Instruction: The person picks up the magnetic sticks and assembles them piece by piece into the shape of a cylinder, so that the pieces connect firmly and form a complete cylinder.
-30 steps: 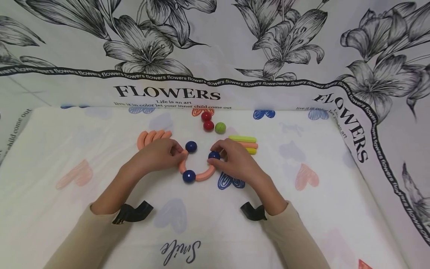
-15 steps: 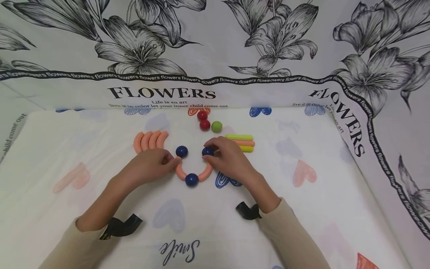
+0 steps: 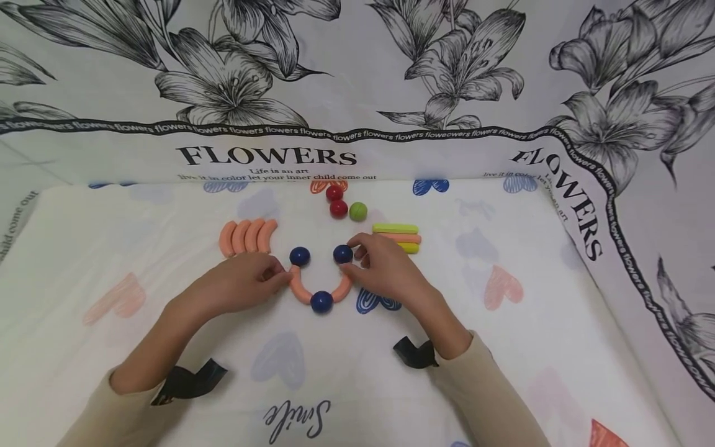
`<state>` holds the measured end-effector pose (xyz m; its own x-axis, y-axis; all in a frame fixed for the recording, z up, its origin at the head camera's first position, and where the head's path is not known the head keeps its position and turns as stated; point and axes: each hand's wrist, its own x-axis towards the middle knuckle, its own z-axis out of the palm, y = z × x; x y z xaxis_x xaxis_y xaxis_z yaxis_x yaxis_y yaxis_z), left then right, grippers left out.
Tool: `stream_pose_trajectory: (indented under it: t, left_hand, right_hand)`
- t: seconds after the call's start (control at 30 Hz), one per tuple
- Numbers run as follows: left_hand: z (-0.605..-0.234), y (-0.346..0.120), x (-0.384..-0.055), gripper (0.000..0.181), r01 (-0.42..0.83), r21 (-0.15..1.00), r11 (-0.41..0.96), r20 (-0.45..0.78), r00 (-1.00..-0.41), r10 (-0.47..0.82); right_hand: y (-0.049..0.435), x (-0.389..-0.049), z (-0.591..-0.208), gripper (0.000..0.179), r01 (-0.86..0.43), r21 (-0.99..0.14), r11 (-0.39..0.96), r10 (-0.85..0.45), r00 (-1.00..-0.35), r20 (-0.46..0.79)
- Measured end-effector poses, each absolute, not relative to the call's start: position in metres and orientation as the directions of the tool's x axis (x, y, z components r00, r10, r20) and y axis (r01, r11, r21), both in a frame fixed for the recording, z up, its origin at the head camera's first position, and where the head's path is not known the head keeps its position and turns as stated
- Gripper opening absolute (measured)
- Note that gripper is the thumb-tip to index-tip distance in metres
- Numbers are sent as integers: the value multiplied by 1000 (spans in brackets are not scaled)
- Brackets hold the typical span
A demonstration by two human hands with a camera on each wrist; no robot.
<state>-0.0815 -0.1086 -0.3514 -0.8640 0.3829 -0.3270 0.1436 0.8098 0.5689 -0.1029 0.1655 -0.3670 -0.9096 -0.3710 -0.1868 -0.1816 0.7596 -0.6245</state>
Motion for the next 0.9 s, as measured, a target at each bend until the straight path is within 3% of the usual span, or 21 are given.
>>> stream_pose_trajectory:
  t: [0.17,0.37,0.8,0.9]
  left_hand:
    - [-356,-108,-86,51,135,625,769,-314,-858,407]
    - [-360,-108,-85,55,97,614,784,-340,-863,374]
    - [-360,-107,-81,45,-11,690,723,-474,-762,441]
    - [-357,-112,-82,46,11,676,737,-464,-771,437]
  right_hand:
    - [164,-103,-370,44,-169,-624,763,-359,-914,-192]
    - [158,-102,-377,44,-133,-664,736,-316,-935,-163]
    - [154,-102,-383,40,-154,-699,699,-296,-951,-87]
    - [156,-99,-376,41,-172,-677,715,-303,-950,-79]
